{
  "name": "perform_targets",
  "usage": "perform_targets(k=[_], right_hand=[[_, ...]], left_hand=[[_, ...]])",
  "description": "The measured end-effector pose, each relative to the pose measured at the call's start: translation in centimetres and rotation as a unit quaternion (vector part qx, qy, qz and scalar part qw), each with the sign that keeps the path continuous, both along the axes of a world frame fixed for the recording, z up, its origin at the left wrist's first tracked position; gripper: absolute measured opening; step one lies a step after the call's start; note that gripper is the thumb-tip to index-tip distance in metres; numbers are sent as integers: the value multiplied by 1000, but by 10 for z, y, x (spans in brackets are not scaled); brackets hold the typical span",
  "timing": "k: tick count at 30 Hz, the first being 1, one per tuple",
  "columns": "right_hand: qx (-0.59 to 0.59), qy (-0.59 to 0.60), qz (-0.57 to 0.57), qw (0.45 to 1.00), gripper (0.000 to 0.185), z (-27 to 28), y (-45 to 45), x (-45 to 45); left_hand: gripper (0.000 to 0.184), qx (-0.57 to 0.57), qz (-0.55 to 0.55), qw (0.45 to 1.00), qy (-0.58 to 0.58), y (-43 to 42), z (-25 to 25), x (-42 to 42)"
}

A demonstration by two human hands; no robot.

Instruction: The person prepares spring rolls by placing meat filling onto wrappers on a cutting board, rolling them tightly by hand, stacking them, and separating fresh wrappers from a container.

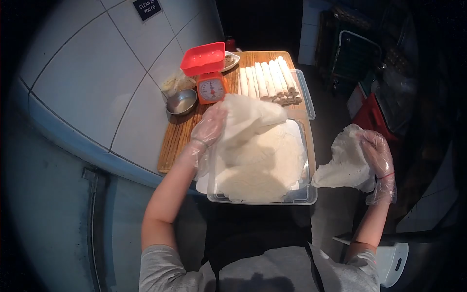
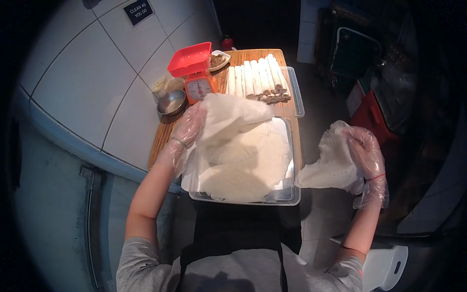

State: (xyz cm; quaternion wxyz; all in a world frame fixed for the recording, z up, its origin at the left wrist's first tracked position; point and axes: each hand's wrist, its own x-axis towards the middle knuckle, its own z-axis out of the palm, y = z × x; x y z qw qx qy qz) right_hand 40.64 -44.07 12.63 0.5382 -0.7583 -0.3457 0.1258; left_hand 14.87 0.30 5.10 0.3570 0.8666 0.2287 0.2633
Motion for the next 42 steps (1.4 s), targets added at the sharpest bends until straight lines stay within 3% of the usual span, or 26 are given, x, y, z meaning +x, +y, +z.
perform_targets(k=[4, 8, 10, 12, 13, 14, 16, 17, 20, 23, 26, 28, 29, 31, 33, 34, 36, 38, 39, 41, 42], right_hand=[[14, -31, 26, 999, 26, 10, 8, -4], [20, -12, 15, 1000, 29, 5, 5, 0], [20, -1, 13, 1000, 29, 0, 0, 5], [15, 4, 16, 1000, 29, -4, -5, 9], [13, 6, 19, 1000, 29, -5, -5, 10], [15, 5, 22, 1000, 29, -5, -3, 9], [20, 3, 27, 999, 30, -2, 1, 7], [21, -6, 33, 999, 30, 2, 4, 5], [25, -38, 67, 997, 31, 23, 23, -14], [50, -87, 156, 983, 33, 56, 56, -50], [47, -126, 265, 955, 37, 87, 90, -86], [158, 134, 343, 916, 45, 87, 113, -105], [171, 151, 348, 909, 48, 85, 124, -110], [194, 186, 357, 895, 54, 74, 142, -114], [164, 230, 342, 896, 58, 50, 154, -111], [150, 252, 334, 896, 61, 33, 163, -108], [42, 141, 319, 936, 69, -34, 179, -78], [-78, -22, 311, 947, 76, -82, 181, -62], [-138, -104, 303, 937, 80, -93, 180, -60], [-160, -141, 316, 924, 86, -96, 178, -61], [-171, -159, 324, 917, 89, -97, 177, -61]], left_hand=[[44, 61, 18, 998, 15, -98, 111, 8], [47, 299, -104, 948, -23, -59, 111, -2], [43, 496, -85, 864, 12, -15, 67, -6], [41, 183, -98, 978, 4, -15, 39, -13], [41, -114, -100, 988, 7, -35, 42, -17], [42, -401, -94, 911, 8, -47, 44, -20], [50, -179, -87, 961, 193, -36, 10, -20], [55, -61, -82, 954, 280, -32, -2, -19], [64, -38, -80, 965, 246, -58, 23, -15], [75, 60, -141, 969, 196, -45, 13, -18], [79, 48, -30, 935, 350, -69, 49, -12], [70, 25, -23, 944, 328, -71, 44, -13], [67, 15, -19, 948, 317, -69, 40, -13], [56, 181, -154, 938, 252, -31, 3, -25], [50, 155, -204, 944, 208, -16, -11, -30], [49, 47, -188, 961, 198, -13, -11, -29], [47, -169, -151, 959, 172, -10, -12, -27], [46, -380, -108, 908, 138, -10, -14, -24], [47, -356, -72, 910, 201, -18, 4, -21], [50, -301, 1, 898, 321, -42, 57, -10], [53, -189, -27, 937, 291, -42, 43, -9]])
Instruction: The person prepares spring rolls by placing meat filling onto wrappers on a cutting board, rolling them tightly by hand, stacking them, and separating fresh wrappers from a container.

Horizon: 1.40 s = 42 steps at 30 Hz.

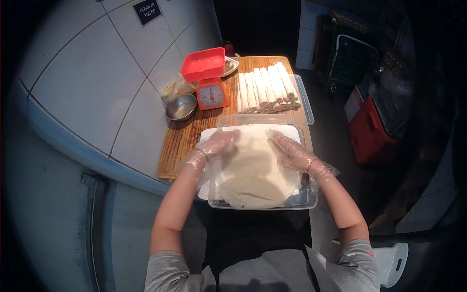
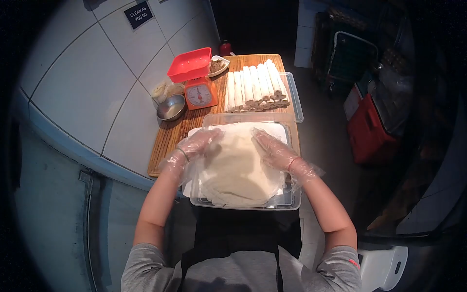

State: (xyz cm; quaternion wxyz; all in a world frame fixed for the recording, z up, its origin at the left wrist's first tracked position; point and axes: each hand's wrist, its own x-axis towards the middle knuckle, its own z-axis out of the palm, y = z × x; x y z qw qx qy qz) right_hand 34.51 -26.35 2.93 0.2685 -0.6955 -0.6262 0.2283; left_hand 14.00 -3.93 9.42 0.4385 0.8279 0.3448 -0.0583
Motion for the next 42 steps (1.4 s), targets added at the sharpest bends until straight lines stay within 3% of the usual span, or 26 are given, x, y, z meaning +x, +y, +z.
perform_targets(k=[2, 3, 4, 6, 7, 9, 12, 13, 14, 15, 16, 17, 19, 20, 21, 22, 24, 27, 36, 39, 42], right_hand=[[-27, -13, 15, 999, 92, 3, -2, 0], [-39, -22, 22, 999, 93, 9, -3, 1], [-60, -56, -28, 996, 95, 27, -5, -5], [-98, -121, -130, 979, 98, 68, -13, -22], [-30, -131, -135, 982, 98, 68, -12, -18], [100, -145, -144, 974, 97, 64, -9, -7], [10, 81, -119, 990, 98, 21, 17, 19], [93, 68, -69, 991, 89, 10, 24, 17], [59, -22, -117, 991, 86, 1, 25, 19], [22, -110, -164, 980, 83, 16, 29, 4], [-16, -196, -209, 958, 81, 30, 30, -10], [93, -208, -189, 955, 69, 38, 27, -20], [68, -214, -102, 969, 71, 23, 30, -32], [56, -214, -59, 974, 72, 12, 29, -38], [42, -225, -26, 973, 77, -5, 25, -42], [27, -237, 8, 971, 82, -21, 20, -45], [-10, -245, 45, 969, 90, -27, 16, -37], [-103, -250, 40, 962, 108, 20, 10, -13], [-213, -225, 57, 949, 132, 27, 17, 8], [-221, -208, 58, 951, 138, 29, 18, 8], [-290, -213, 85, 929, 143, 40, 29, 11]], left_hand=[[61, 206, -103, 969, -91, -1, -40, -1], [75, 142, -103, 984, -40, -25, 2, 0], [78, 35, -106, 984, -141, -26, 0, -3], [84, -179, -110, 921, -328, -27, -10, -14], [87, -195, -127, 910, -344, -19, -17, -16], [88, -37, -148, 934, -323, 8, -47, -17], [81, 218, -92, 941, -242, -12, -31, -16], [80, 292, -62, 928, -225, -21, -32, -15], [79, 361, -30, 909, -206, -28, -34, -12], [75, 437, -67, 832, -336, -29, -46, -6], [73, 222, -50, 875, -428, -47, -52, -2], [72, -6, -28, 868, -496, -72, -60, 3], [72, -43, -80, 891, -445, -84, -67, 6], [74, 149, -156, 920, -328, -81, -69, 8], [78, 332, -226, 895, -194, -78, -70, 11], [83, 348, -242, 896, -130, -80, -69, 10], [94, 373, -271, 887, 0, -87, -64, -3], [108, 328, -301, 893, 62, -81, -47, -11], [134, 293, -253, 916, 106, -54, -42, -7], [110, 292, -282, 905, 126, -50, -45, -7], [80, 410, -315, 837, 181, -48, -90, -17]])
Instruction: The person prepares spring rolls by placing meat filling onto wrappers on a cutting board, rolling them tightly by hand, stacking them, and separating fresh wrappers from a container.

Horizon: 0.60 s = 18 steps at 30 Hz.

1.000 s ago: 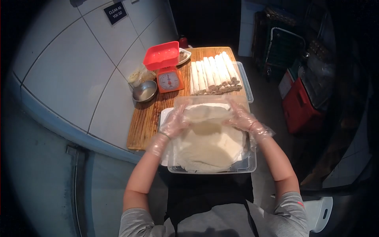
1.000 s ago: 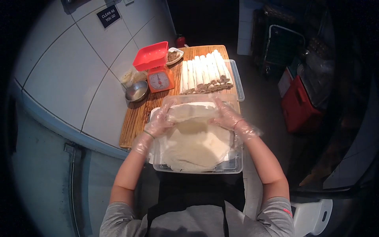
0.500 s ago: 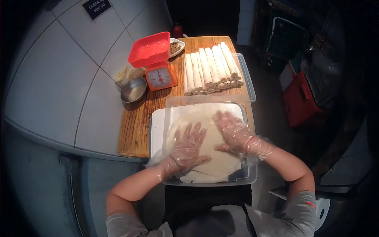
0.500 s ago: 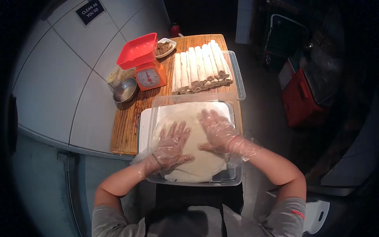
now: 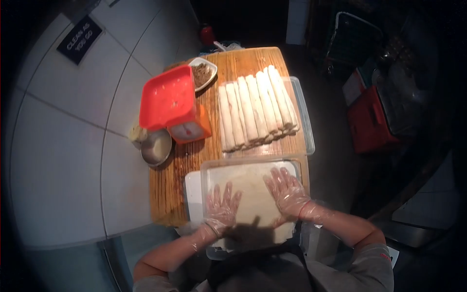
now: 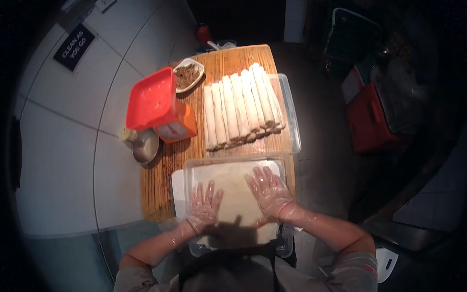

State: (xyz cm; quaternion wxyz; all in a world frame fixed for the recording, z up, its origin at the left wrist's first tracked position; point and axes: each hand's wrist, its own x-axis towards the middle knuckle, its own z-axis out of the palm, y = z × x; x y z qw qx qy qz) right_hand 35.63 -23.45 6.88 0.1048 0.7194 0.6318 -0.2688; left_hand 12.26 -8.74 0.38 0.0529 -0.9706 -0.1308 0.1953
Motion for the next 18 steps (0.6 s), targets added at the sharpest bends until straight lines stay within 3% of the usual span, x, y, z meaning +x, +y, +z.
perform_targets(k=[1, 4, 8, 9, 12, 17, 18], right_hand=[[-14, 21, -12, 1000, 147, 3, 2, 1], [-24, 48, -13, 998, 149, 2, 2, 2], [-42, 47, -54, 997, 145, 20, 6, -5], [-36, 42, -65, 996, 143, 23, 7, -6], [2, 39, -133, 990, 136, 34, -6, -23], [108, -35, -322, 940, 118, 12, -69, -16], [23, 55, -387, 920, 111, 23, -75, -6]], left_hand=[[67, -151, 70, 986, -3, 2, 11, 6], [69, -115, 41, 993, 6, 1, 15, 9], [116, -109, 75, 981, 142, -3, 19, 24], [153, -163, 88, 956, 229, 0, 78, 46], [165, -144, 88, 967, 190, -1, 63, 40], [160, -153, 82, 968, 181, -2, 80, 43], [159, -168, 94, 966, 171, -2, 79, 43]])
